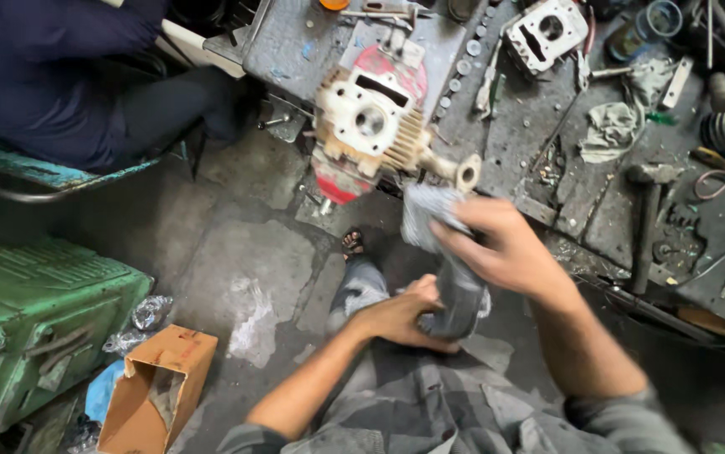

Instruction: The person wipes a small engine cylinder head with a cloth, then uses a metal tool to work inside the cylinder bore and wipes the part again. They then carry the cylinder head to a machine in a darker corner of the workshop and continue working on it there.

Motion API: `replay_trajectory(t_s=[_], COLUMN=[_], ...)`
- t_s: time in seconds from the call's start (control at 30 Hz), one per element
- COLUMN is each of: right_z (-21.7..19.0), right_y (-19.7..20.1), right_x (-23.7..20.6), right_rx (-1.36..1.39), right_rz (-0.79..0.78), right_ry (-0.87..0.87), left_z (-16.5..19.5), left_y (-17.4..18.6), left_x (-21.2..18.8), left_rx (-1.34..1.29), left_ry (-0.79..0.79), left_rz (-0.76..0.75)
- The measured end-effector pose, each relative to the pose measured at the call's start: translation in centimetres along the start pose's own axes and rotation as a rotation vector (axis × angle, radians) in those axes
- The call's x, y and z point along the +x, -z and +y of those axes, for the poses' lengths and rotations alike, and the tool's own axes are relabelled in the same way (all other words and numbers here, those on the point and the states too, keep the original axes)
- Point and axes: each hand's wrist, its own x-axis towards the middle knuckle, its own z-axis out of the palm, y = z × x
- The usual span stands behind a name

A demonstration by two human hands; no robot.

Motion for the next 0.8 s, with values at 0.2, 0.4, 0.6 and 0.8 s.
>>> replay_trajectory(t_s=[0.2,0.4,0.6,0.8], right_z=[-2.8,-5.2,-6.4,-3.1], right_y=[-3.1,1.5,1.1,-0.3], right_x=[10.5,17.4,14.2,14.9], right_rx=[-0.906,-0.452,-0.863,-0.807], right_rz=[-0.114,-0.606,-0.332,-0.417], right_ry=[0.057,0.034,0.068,0.039], left_z=[-2.9,-2.0,-1.8,-0.9], left_y=[1.8,6.3,9.1,8.4], left_x=[2.3,3.5,2.1,1.7], left_rx=[-0.725,-0.836,-0.770,-0.887], left_ry=[0.351,0.309,0.461,0.383], left_rz=[-0.137,-0.181,-0.042,-0.052])
